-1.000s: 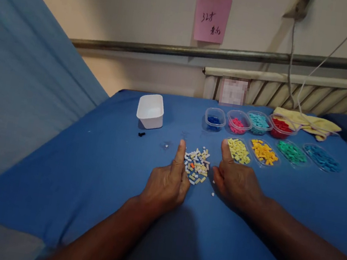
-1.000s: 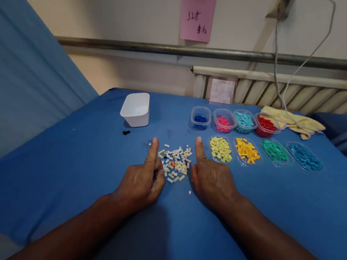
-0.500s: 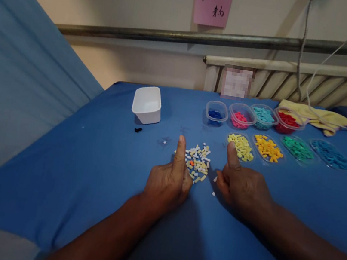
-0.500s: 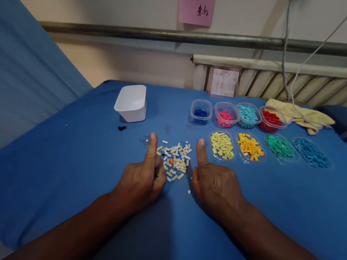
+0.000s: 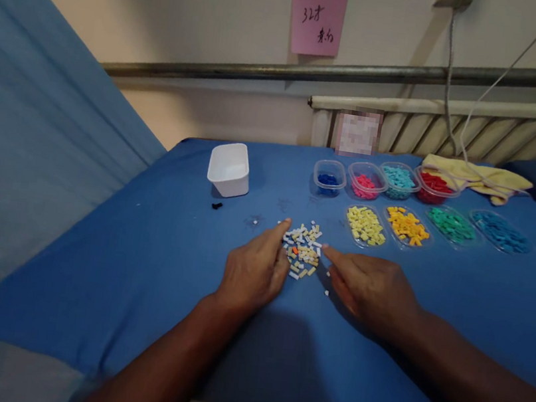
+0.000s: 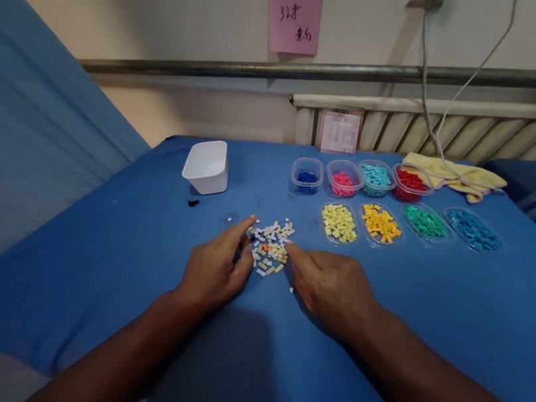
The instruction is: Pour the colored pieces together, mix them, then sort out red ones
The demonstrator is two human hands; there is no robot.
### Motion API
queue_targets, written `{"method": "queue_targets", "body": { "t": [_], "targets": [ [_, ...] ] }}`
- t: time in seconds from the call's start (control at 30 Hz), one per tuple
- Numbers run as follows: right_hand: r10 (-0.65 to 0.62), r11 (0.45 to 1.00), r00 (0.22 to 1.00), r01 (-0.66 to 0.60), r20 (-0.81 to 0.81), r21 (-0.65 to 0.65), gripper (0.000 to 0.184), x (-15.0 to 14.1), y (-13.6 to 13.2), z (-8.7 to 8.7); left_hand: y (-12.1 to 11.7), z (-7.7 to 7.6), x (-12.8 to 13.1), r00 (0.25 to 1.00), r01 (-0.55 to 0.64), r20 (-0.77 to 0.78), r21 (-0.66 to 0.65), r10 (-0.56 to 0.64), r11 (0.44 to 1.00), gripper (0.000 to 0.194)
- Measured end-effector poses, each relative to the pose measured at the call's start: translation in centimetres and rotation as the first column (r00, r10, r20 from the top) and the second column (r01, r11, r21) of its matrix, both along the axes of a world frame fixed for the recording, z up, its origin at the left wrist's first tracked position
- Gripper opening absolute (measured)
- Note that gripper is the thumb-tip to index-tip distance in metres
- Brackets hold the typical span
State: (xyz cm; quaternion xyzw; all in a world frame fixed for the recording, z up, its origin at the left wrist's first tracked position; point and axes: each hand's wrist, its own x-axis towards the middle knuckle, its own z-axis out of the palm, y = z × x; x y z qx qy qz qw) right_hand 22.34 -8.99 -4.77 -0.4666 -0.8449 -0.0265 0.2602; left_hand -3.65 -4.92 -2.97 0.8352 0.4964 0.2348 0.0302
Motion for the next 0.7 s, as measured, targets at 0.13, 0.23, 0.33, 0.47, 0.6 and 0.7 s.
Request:
{"method": "queue_targets", "body": {
  "t": [0.13, 0.23, 0.33, 0.47, 0.6, 0.7],
  "targets": [
    [0.141, 0.988, 0.990, -0.139, 0.022, -0.062, 0.031, 0.1, -0.3, 0.8, 2.5, 0.1, -2.2, 0.966, -0.248, -0.063, 0.045, 0.251, 0.968, 0.042],
    [0.213, 0.971, 0.975, -0.206, 0.054, -0.122, 0.031, 0.0, -0.7, 0.9, 3.6, -0.2, -3.1, 0.938, -0.290, -0.194, 0.011, 0.287, 0.957, 0.043],
    [0.245, 0.959, 0.966, -0.230, 0.082, -0.165, 0.031, 0.0, -0.8, 0.8, 3.8, -0.4, -3.0, 0.932, -0.277, -0.248, -0.019, 0.264, 0.961, 0.041],
    [0.305, 0.933, 0.949, -0.282, 0.079, -0.222, 0.027, 0.4, -0.6, 1.2, 3.7, -0.1, -3.0, 0.918, -0.320, -0.256, -0.028, 0.302, 0.947, 0.035],
    [0.360, 0.909, 0.931, -0.333, 0.068, -0.252, 0.025, 0.8, -0.5, 1.9, 3.6, 0.3, -3.2, 0.903, -0.339, -0.288, -0.025, 0.318, 0.941, 0.033],
    [0.356, 0.906, 0.934, -0.336, 0.036, -0.258, 0.025, 0.9, -0.3, 1.7, 3.5, 0.7, -2.9, 0.880, -0.355, -0.340, -0.008, 0.331, 0.935, 0.033]
  ]
}}
